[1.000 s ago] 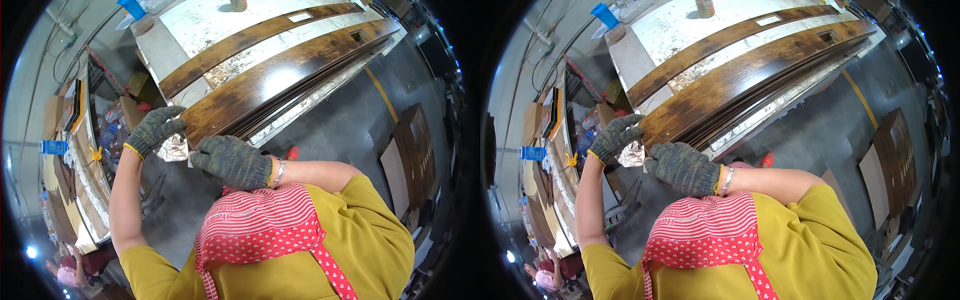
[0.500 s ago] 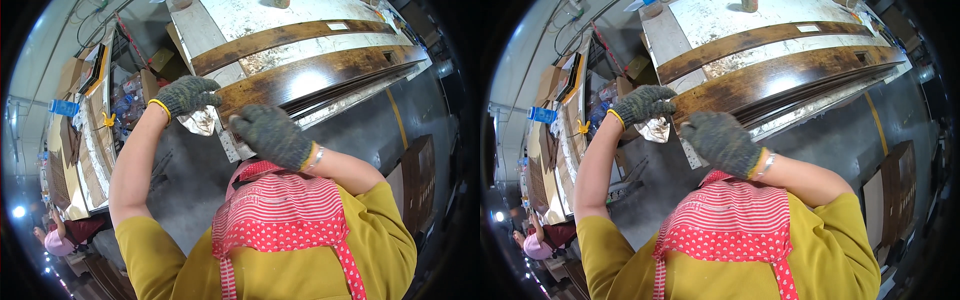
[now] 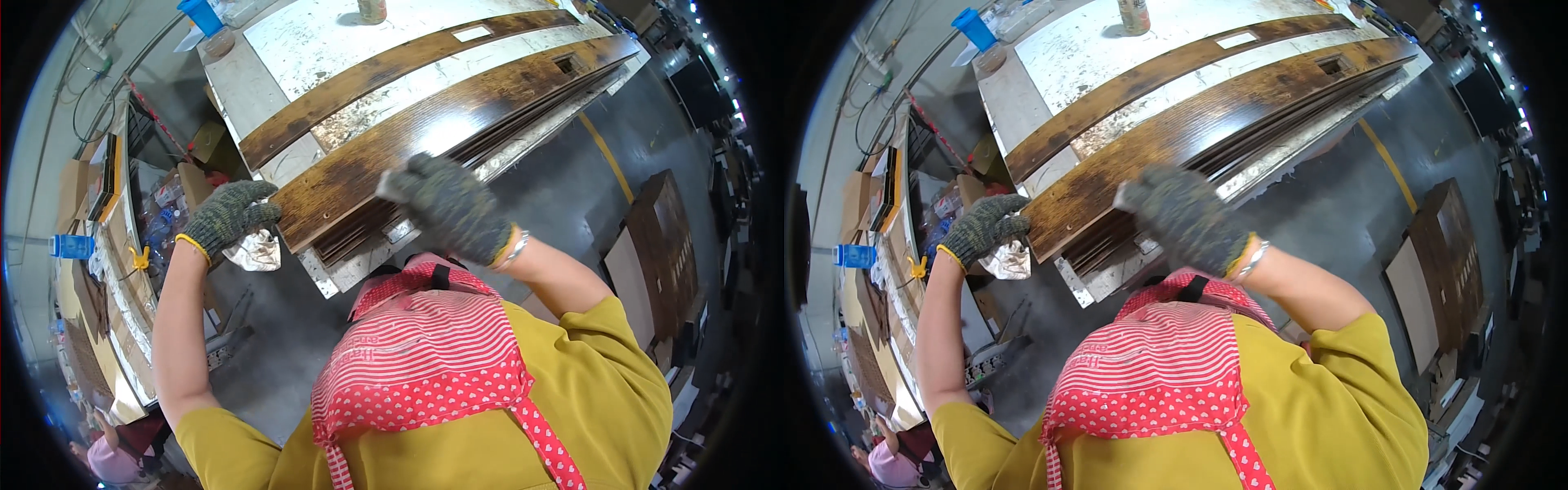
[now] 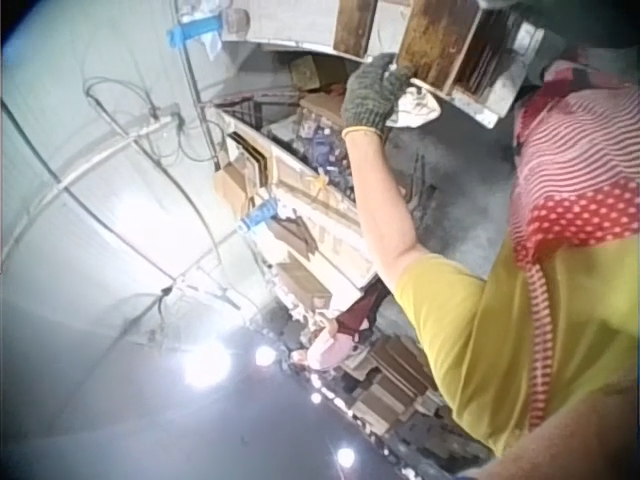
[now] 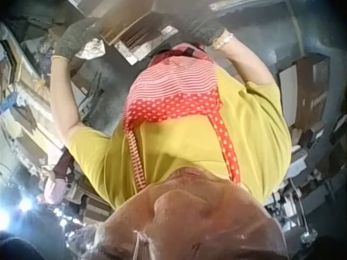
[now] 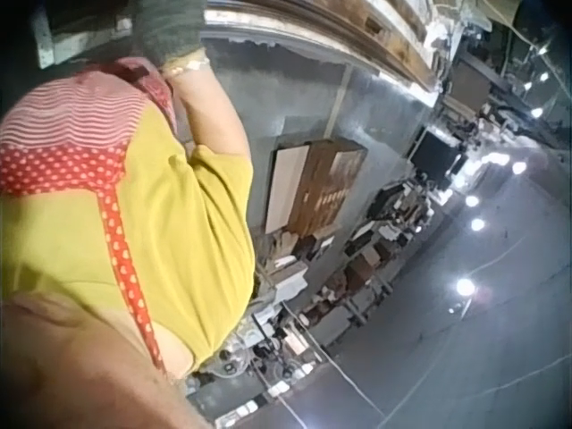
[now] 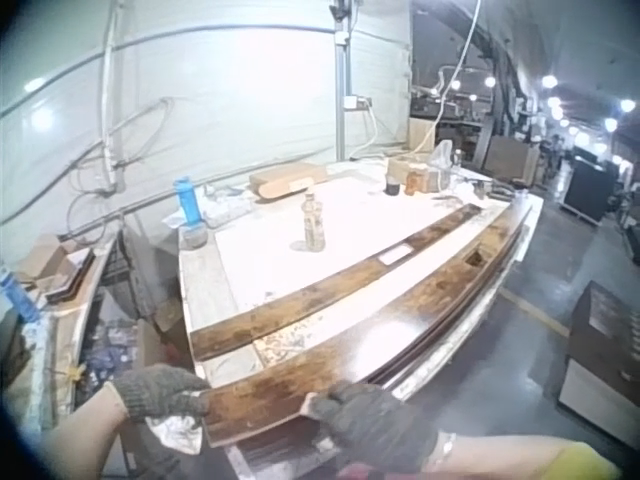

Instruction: The person wipes two wooden panels with a cloth, cleaning the surface and the rectangular cutouts.

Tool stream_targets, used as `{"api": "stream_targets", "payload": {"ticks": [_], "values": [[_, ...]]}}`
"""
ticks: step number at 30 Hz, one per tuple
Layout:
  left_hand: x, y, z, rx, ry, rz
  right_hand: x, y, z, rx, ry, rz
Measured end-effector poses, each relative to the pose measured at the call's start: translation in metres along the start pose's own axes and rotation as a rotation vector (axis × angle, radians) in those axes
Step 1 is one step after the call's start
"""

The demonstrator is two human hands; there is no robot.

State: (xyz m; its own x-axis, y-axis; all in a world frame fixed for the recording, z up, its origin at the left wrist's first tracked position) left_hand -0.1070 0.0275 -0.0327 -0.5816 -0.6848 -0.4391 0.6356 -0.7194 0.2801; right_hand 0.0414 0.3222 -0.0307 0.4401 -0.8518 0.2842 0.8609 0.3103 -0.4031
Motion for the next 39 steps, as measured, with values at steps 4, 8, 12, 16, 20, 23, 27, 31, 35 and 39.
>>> {"api": "stream_targets", "payload": {"ticks": [4,8,12,16,20,23,27,31,35,39], "values": [[-0.004,0.002,0.006,-0.004,-0.09,0.025,-0.073,0.022,0.045,-0.161,0.268,-0.12],[-0.038,0.031,0.032,-0.233,-0.106,0.117,-0.13,0.031,0.102,-0.337,0.259,-0.241],[-0.121,0.065,0.013,-0.563,0.248,0.075,-0.158,0.012,0.105,-0.161,-0.382,-0.584],[-0.187,0.026,-0.052,-0.563,0.097,-0.246,-0.094,-0.078,0.068,0.048,-0.437,-0.009],[-0.182,-0.01,-0.091,-0.458,-0.088,0.06,0.005,-0.146,0.01,0.299,-0.557,0.453],[-0.175,-0.012,-0.098,-0.364,-0.111,0.118,0.064,-0.155,-0.024,0.434,-0.528,0.753],[-0.179,-0.006,-0.091,-0.511,-0.121,0.043,0.09,-0.152,-0.047,0.495,-0.531,0.961],[-0.176,-0.006,-0.09,-0.463,-0.018,0.087,0.075,-0.178,-0.065,0.568,-0.188,0.837],[-0.175,-0.005,-0.084,-0.458,-0.109,0.08,0.055,-0.213,-0.063,0.407,-0.006,0.443],[-0.175,-0.007,-0.083,-0.495,-0.193,0.023,0.052,-0.192,-0.054,0.356,-0.226,0.51]]}}
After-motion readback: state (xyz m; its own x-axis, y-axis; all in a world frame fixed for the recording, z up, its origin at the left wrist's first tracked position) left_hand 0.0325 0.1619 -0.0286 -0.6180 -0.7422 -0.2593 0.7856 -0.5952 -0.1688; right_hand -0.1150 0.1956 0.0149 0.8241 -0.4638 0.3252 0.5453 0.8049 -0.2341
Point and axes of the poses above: each hand's wrist, its own y-axis away from the middle knuckle, its own z-axis out of the back of the hand, x = y × z, the point moved 4 cm from there along -y, towards the middle knuckle, and after that the axes turned 7 degrees about -z, right-handed, at the moved point
